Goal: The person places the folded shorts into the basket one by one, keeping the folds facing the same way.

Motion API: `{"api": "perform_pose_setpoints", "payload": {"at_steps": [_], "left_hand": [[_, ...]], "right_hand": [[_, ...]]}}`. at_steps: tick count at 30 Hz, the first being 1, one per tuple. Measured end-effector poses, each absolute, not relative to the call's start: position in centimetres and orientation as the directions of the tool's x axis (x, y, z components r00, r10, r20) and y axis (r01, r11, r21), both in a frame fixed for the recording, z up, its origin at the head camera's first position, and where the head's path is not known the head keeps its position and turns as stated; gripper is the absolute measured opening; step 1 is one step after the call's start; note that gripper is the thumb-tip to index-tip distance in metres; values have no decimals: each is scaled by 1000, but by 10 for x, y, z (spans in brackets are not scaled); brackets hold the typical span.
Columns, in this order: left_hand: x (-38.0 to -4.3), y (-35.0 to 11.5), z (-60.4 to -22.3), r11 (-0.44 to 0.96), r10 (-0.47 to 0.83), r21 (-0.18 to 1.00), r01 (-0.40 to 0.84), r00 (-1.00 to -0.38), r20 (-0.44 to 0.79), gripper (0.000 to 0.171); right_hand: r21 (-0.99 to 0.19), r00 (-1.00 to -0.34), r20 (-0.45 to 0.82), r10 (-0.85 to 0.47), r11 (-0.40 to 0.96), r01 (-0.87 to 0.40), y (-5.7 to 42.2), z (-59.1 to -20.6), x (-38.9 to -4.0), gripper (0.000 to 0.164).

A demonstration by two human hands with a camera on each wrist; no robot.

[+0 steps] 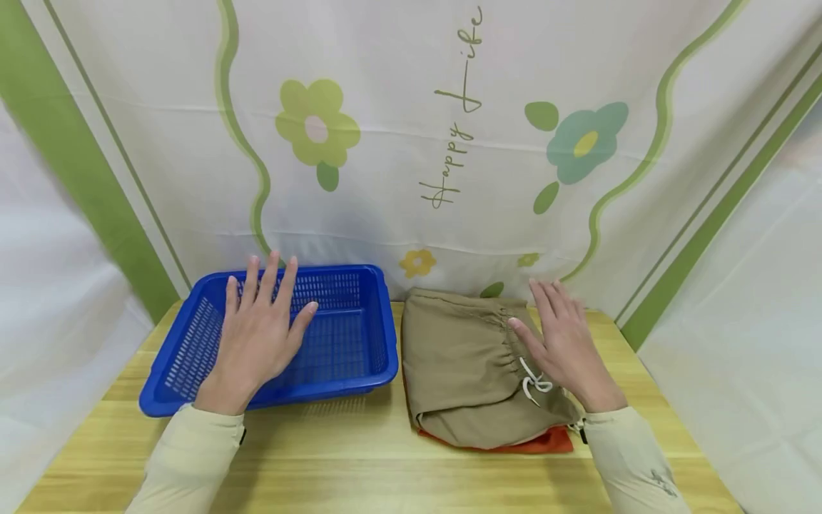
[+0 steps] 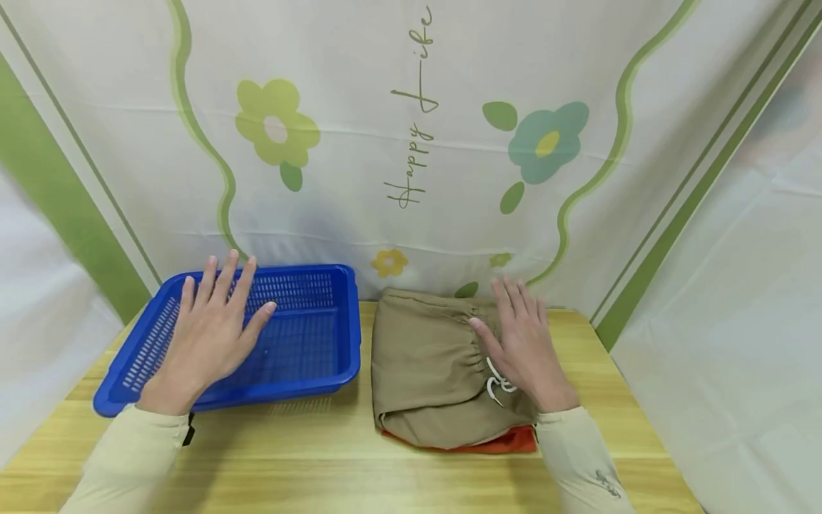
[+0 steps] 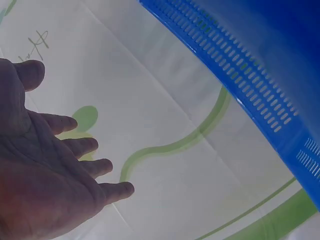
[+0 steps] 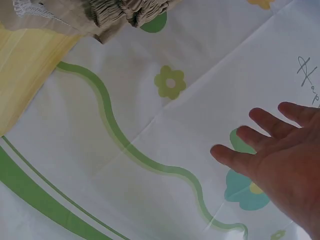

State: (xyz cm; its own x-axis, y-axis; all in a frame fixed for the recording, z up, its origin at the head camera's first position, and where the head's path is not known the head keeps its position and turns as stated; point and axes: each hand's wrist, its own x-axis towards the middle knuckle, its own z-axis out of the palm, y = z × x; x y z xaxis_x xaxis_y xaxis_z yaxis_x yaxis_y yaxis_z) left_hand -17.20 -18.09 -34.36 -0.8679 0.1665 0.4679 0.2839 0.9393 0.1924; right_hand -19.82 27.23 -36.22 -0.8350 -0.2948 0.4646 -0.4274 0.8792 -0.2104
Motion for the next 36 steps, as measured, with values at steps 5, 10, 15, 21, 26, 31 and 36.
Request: {"api": "perform_pose_setpoints", "payload": {"at_steps": [5, 10, 15, 21, 26, 31, 36], "left_hand": [[-171, -177, -348, 925, 174, 209, 318, -842, 511, 69], [-169, -170, -352, 916, 181, 190, 352, -789, 587, 60], [-165, -159, -354, 907, 186, 185, 377, -755, 629, 52], [-161, -146, -358, 901, 206, 189, 391, -768, 607, 47], [-155, -133, -360, 889, 239, 180, 420, -763, 601, 44], [-148, -117, -362, 870, 293, 158, 467, -747, 597, 42], [-140, -102, -365, 837, 362, 130, 532, -715, 598, 39]], "right_hand": [[-199, -817, 491, -301, 875, -442, 275, -366, -196, 63], [-204, -827, 478, -295, 879, -431, 276, -368, -194, 53], [-223, -854, 441, -276, 888, -402, 274, -370, -191, 47], [-249, -874, 400, -274, 886, -392, 272, -376, -190, 42], [-258, -879, 388, -278, 883, -393, 273, -382, -188, 40], [-281, -891, 366, -268, 881, -381, 275, -385, -185, 42], [-298, -903, 343, -259, 881, -367, 275, -388, -184, 45]]}}
